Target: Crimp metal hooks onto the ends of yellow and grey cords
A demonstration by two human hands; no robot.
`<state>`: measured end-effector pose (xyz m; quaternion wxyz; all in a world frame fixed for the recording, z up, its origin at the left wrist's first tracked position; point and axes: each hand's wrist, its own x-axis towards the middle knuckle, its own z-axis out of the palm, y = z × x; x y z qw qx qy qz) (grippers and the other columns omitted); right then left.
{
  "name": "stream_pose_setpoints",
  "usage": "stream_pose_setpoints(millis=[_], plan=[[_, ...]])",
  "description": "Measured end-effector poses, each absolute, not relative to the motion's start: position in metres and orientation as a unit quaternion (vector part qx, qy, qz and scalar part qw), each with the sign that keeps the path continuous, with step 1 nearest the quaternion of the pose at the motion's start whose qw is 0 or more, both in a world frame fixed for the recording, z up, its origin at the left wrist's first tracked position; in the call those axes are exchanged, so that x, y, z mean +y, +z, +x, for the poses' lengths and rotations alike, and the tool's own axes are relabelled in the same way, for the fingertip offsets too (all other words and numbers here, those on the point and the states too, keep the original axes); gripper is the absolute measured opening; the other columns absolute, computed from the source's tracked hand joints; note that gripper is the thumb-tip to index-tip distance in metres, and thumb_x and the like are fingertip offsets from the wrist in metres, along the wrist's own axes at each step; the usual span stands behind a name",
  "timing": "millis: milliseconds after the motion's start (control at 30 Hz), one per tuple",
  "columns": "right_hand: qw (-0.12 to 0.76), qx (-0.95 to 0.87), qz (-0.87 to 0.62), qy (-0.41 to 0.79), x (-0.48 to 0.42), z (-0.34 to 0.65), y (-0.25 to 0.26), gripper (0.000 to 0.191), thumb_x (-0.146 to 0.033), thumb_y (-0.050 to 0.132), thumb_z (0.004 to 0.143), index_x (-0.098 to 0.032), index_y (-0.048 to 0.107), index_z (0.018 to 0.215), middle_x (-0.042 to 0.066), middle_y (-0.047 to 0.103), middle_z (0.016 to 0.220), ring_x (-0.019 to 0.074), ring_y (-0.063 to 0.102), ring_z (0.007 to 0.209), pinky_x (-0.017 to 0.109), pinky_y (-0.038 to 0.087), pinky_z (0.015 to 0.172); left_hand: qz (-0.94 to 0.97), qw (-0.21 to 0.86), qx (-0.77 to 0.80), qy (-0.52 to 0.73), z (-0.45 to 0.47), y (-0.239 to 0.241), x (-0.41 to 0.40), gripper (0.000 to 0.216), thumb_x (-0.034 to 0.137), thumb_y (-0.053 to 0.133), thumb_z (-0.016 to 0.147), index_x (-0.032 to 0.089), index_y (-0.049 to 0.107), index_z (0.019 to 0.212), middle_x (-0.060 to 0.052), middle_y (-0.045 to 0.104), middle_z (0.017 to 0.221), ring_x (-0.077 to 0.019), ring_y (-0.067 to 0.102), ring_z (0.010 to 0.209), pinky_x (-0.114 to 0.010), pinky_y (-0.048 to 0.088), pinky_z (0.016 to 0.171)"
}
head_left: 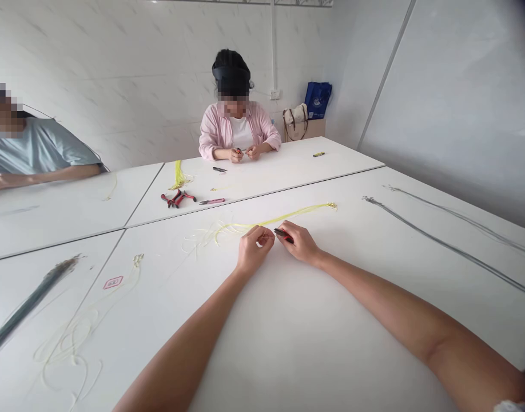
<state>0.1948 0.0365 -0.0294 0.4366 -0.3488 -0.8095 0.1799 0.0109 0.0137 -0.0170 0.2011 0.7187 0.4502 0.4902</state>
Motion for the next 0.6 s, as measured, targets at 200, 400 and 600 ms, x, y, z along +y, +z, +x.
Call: stream_pose_setpoints(millis=[200,400,600], plan=[[0.428,-0.813,-0.352,0.179,0.036,0.1952,-0.0285,0.014,-0.026,0.049,0.098,-0.025,0.049,0.084,0.001,0.055,0.08,0.0165,0.05,0.066,0.029,0.04,0.065,0.72,0.206,0.45,0.486,0.0107,-0.0181,0.0153,0.008,0.016,0.061,0.083,0.021,0.064,0.078,0.001,0.064,0.077,-0.0111,0.055,0.068,-0.025,0.049,0.067],[0.427,-0.813,-0.351,0.184,0.0371,0.1956,-0.0299,0.014,-0.026,0.049,0.098,-0.024,0.049,0.084,0.001,0.055,0.081,0.0163,0.051,0.067,0.029,0.04,0.065,0.716,0.207,0.46,0.483,0.0115,-0.0182,0.0145,0.008,0.016,0.061,0.083,0.022,0.065,0.078,0.001,0.064,0.077,-0.0114,0.055,0.068,-0.025,0.049,0.067],[0.427,-0.813,-0.35,0.183,0.0365,0.1958,-0.0283,0.015,-0.026,0.049,0.098,-0.025,0.049,0.084,0.001,0.056,0.081,0.0165,0.051,0.068,0.029,0.04,0.065,0.711,0.209,0.468,0.481,0.0117,-0.0172,0.0144,0.007,0.018,0.062,0.083,0.022,0.065,0.077,0.001,0.063,0.076,-0.0117,0.054,0.068,-0.025,0.048,0.066]])
